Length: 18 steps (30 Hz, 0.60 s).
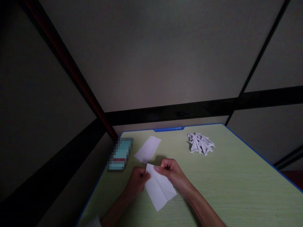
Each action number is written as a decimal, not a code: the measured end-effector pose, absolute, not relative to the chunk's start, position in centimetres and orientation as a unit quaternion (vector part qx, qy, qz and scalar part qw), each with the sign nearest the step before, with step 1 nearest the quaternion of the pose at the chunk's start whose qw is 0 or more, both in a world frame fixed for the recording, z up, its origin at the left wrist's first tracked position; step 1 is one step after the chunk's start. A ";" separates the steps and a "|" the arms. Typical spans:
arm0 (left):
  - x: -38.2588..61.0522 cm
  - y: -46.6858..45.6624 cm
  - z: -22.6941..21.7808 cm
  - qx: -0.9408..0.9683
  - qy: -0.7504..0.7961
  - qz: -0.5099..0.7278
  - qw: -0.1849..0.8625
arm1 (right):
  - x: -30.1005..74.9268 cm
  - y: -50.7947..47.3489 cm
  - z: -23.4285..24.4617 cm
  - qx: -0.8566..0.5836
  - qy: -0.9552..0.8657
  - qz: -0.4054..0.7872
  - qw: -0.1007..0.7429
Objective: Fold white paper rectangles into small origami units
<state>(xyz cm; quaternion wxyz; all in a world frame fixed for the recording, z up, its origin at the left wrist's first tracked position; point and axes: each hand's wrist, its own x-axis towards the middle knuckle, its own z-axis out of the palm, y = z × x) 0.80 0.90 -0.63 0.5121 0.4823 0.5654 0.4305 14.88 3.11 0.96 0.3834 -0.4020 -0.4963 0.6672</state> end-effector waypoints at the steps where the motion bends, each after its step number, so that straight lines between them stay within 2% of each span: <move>1: 0.8 0.9 -0.5 0.483 0.560 0.429 0.518 | 14.9 3.1 1.0 -0.398 -0.507 0.668 0.372; 4: 0.8 1.2 -0.2 0.499 0.546 0.447 0.503 | 15.0 3.2 1.0 -0.376 -0.541 0.673 0.335; 7: 0.7 1.4 0.1 0.474 0.559 0.506 0.455 | 15.1 3.4 1.0 -0.351 -0.556 0.673 0.339; 12: 0.4 1.5 0.0 0.404 0.579 0.556 0.438 | 15.2 4.1 0.8 -0.395 -0.500 0.632 0.442; 18: 1.1 1.0 -0.6 0.455 0.525 0.471 0.544 | 15.7 4.3 1.3 -0.439 -0.431 0.598 0.514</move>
